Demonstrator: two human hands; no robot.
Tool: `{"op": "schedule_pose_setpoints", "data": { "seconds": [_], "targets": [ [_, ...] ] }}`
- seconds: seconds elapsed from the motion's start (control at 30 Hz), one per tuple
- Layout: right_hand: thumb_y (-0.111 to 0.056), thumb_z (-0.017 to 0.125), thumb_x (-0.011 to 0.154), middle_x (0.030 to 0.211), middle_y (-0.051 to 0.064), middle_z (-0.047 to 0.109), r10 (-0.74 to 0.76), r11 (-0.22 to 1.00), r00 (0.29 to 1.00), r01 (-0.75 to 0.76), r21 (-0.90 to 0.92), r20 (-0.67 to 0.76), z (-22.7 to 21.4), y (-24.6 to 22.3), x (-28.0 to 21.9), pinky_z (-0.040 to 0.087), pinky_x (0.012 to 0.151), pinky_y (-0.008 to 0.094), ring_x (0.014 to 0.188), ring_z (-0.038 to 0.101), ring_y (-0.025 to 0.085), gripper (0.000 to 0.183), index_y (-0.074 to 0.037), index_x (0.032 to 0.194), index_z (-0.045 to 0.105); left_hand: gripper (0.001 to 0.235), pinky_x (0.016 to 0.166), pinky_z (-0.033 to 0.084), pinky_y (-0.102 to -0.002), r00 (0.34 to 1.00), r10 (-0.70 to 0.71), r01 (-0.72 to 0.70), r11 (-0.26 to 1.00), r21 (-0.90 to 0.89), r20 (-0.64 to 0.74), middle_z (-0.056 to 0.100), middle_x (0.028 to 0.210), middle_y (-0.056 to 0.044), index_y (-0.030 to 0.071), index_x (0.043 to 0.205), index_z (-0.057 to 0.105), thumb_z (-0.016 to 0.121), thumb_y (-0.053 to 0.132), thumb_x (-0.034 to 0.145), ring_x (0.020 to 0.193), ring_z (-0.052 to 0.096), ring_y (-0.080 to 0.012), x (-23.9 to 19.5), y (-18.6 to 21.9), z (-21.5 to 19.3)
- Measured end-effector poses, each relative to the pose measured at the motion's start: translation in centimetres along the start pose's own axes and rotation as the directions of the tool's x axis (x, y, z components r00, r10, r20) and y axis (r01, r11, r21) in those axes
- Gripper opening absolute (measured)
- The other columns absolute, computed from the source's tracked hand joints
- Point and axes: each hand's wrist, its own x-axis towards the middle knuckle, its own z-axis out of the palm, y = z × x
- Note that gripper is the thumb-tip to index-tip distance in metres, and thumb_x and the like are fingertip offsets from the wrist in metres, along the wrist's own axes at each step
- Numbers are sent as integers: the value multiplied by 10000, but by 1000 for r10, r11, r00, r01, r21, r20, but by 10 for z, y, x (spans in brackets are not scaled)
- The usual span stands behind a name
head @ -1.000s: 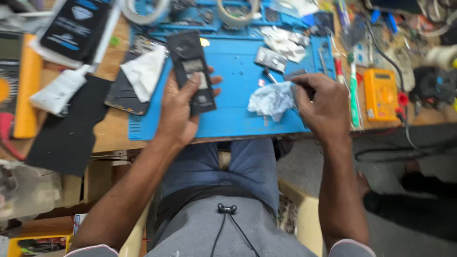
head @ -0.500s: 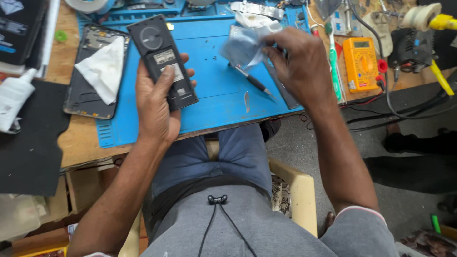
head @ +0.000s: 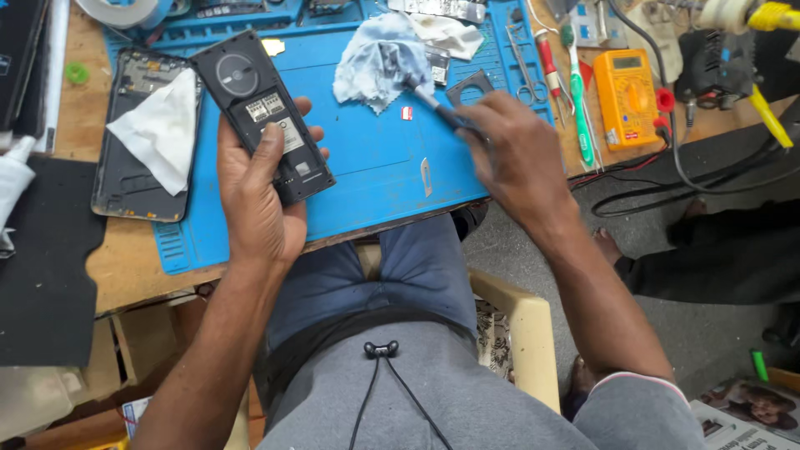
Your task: The person disassembles a small electronic device, cleans the internal components with a cloth and toothbrush, and reassembles the device using tweezers and a screwdriver.
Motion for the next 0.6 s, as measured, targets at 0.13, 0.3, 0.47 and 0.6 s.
{"op": "schedule_pose_setpoints", "data": {
  "seconds": [0.13,0.3,0.47,0.6],
  "targets": [
    [-45,723,901,1011,144,719,-65,988,998,61,140,20,-3,-14,-18,546,823,438,935,701,340,188,-46,1089,732,446,896,641,-365,1000,-18,18,1000,-25,-5,652,1329,-190,67,1513,391,581,98,1111,1076,698,-225,-2,7,8],
    [-20,661,980,1049,159,730,122,992,965,-123,9,-232,-28,54,-14,551,871,421,983,713,317,187,-31,1138,759,451,855,640,-354,998,-41,42,999,16,-47,654,1299,-171,85,1516,395,552,91,1093,1055,705,-218,-1,11,17],
    [-118,723,887,980,174,751,260,962,953,-270,-46,-156,-29,135,1,568,819,404,874,747,315,206,-32,1063,787,453,861,642,-359,1000,-18,19,999,31,-22,660,1303,-178,67,1518,405,570,87,1096,1050,703,-223,-3,-1,-4],
    [-165,783,877,948,201,738,165,977,978,-180,-113,-128,-5,129,18,549,802,447,882,717,366,190,-17,996,791,440,877,650,-341,999,-36,36,999,10,-17,659,1301,-176,61,1471,407,600,100,1078,1050,710,-217,4,-1,11]
  ]
}}
